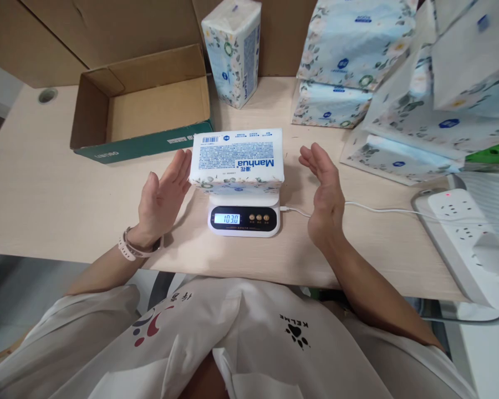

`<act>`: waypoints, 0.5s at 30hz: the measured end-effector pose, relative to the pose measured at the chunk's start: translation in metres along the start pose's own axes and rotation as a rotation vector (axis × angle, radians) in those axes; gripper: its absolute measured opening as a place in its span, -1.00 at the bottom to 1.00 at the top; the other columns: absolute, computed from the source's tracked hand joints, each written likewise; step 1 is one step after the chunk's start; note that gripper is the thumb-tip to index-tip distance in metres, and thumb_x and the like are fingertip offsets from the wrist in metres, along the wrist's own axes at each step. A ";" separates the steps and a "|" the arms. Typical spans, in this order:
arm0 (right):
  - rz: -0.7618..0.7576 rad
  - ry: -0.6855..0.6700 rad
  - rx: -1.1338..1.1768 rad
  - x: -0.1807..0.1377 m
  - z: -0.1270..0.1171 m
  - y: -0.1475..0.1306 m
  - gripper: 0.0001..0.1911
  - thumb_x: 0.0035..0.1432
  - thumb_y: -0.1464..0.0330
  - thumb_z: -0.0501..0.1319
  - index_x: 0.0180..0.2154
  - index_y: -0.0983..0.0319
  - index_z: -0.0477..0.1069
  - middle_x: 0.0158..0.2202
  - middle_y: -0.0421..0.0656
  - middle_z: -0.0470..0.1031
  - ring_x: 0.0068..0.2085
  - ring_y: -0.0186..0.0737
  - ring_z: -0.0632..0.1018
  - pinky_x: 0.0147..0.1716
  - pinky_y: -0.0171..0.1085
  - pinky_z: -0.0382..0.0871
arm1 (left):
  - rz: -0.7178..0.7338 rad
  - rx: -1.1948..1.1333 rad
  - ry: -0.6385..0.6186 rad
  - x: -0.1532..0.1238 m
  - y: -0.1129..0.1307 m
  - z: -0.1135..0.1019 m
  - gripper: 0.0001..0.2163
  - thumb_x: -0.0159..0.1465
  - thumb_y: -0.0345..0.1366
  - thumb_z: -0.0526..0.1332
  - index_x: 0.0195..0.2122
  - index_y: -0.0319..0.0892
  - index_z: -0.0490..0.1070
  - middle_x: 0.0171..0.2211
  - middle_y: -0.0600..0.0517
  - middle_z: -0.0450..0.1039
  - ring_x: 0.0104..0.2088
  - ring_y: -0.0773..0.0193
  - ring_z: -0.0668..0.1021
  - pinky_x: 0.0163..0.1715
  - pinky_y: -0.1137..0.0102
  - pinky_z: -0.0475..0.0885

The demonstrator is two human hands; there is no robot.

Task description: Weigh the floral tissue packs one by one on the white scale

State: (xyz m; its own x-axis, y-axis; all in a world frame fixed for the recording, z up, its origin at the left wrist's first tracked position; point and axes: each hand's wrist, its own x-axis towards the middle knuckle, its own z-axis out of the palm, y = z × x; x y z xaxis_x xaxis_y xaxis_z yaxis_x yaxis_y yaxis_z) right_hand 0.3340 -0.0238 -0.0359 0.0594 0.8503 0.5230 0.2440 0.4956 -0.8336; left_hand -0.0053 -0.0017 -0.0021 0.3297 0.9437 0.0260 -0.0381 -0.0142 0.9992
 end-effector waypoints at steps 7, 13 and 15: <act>0.093 -0.080 -0.013 0.000 0.004 0.004 -0.32 0.47 -0.15 0.01 0.50 -0.18 0.18 0.51 -0.20 0.37 0.50 0.04 0.43 0.55 0.36 0.16 | 0.007 0.016 0.006 0.003 -0.004 -0.001 -0.24 0.44 0.43 -0.10 0.57 0.24 0.11 0.66 0.25 -0.18 0.67 0.02 -0.17 0.68 -0.02 -0.18; 0.177 -0.310 0.074 -0.003 0.024 -0.001 -0.03 0.32 -0.32 0.06 0.58 -0.15 -0.11 0.62 -0.17 0.14 0.60 0.02 0.26 0.60 0.29 0.11 | 0.125 0.108 -0.192 0.009 0.005 0.024 -0.23 0.46 0.39 -0.04 0.60 0.21 0.04 0.67 0.20 -0.20 0.67 -0.01 -0.18 0.68 -0.03 -0.17; 0.112 -0.297 0.065 -0.002 0.028 -0.011 -0.04 0.36 -0.29 0.03 0.59 -0.15 -0.22 0.64 -0.17 0.07 0.61 0.01 0.23 0.61 0.25 0.10 | 0.200 0.140 -0.253 0.013 0.013 0.033 -0.26 0.51 0.33 -0.03 0.62 0.21 -0.04 0.67 0.20 -0.25 0.67 -0.02 -0.19 0.68 -0.03 -0.17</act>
State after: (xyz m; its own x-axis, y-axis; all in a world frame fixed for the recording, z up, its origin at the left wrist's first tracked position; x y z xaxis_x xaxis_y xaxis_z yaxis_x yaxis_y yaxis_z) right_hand 0.3044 -0.0259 -0.0329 -0.2045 0.9101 0.3603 0.1886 0.3978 -0.8979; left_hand 0.0298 -0.0009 0.0123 0.5528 0.8061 0.2112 -0.0020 -0.2521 0.9677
